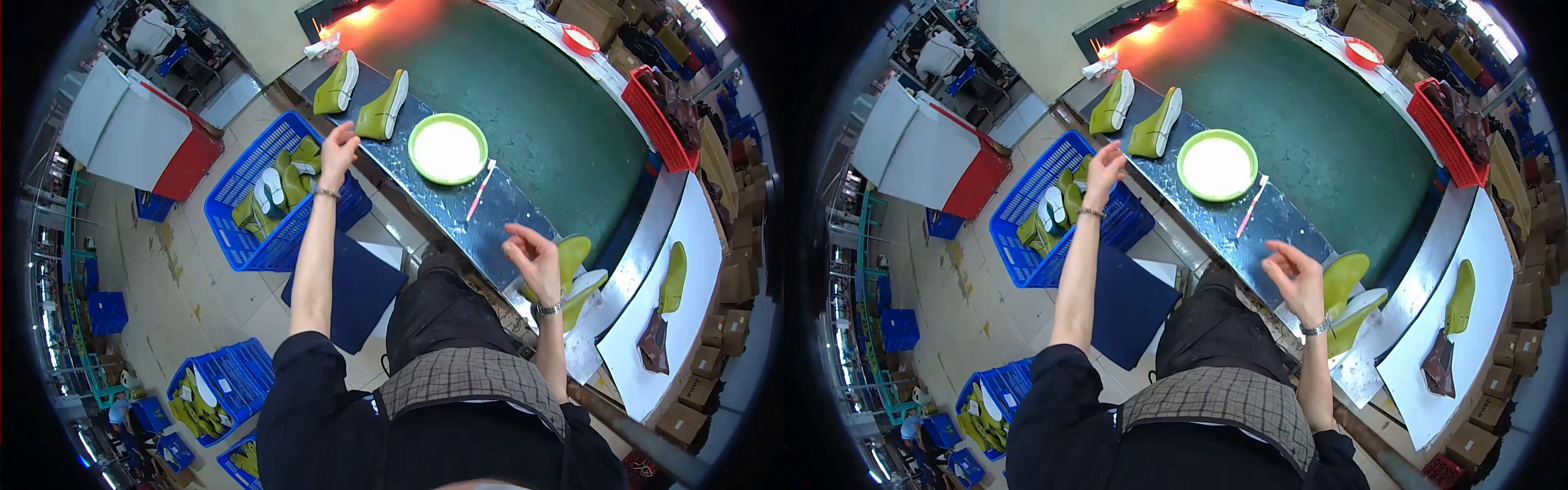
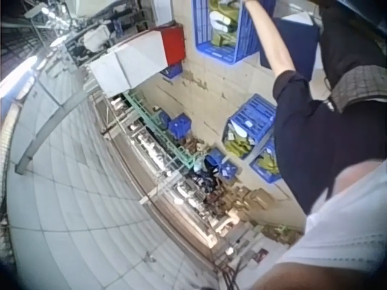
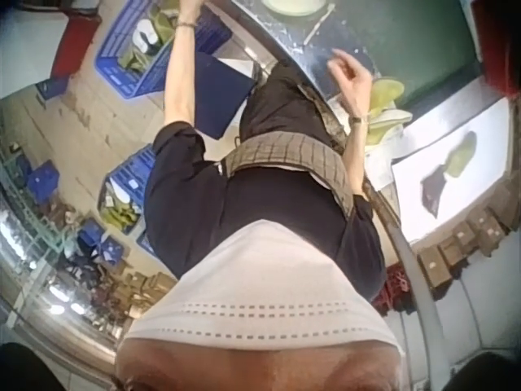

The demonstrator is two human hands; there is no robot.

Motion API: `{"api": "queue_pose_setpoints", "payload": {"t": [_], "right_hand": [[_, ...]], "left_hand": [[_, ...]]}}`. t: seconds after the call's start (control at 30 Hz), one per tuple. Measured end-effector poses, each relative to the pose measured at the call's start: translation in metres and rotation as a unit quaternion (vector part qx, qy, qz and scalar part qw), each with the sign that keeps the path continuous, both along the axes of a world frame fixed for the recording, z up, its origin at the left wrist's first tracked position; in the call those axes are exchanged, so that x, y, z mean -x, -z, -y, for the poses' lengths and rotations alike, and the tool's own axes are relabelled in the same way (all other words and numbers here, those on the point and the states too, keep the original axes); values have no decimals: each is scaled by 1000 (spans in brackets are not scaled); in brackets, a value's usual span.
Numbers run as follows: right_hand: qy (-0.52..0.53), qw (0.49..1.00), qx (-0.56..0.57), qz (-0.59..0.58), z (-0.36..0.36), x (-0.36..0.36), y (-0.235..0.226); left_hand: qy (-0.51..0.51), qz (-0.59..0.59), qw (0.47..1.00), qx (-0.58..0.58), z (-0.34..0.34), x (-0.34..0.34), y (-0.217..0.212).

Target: The recorder applies white adhesive to shoe components using a brush at a manufacturing station.

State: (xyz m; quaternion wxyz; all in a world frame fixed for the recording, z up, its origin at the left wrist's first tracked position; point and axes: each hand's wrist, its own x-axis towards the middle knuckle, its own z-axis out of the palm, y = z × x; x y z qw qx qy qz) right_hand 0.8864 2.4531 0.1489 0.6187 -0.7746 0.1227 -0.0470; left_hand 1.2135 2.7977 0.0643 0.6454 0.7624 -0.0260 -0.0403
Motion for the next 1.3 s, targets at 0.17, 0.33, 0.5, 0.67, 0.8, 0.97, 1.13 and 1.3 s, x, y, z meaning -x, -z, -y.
{"api": "queue_pose_setpoints", "payload": {"t": [0.17,0.33,0.5,0.67,0.8,0.97,1.13,1.3], "right_hand": [[-117,965,182,146,-40,-167,-36],[-390,788,469,82,-149,-382,18],[-456,609,646,-63,-166,-482,101],[-441,614,652,-67,-128,-542,98],[-334,710,616,-64,-7,-603,115],[-238,713,657,-58,80,-626,155],[-129,841,510,125,91,-586,144],[-17,905,421,54,148,-422,67]], "left_hand": [[-85,106,973,-186,-4,-140,31],[-117,93,941,-303,-94,-237,80],[13,-90,979,-180,-61,-261,94],[75,-161,950,-255,-80,-267,66],[-1,-224,962,-155,-59,-260,58],[-6,-206,977,-48,-25,-270,36],[61,-212,974,49,63,-307,-2],[251,-220,940,72,222,-332,-45]]}}
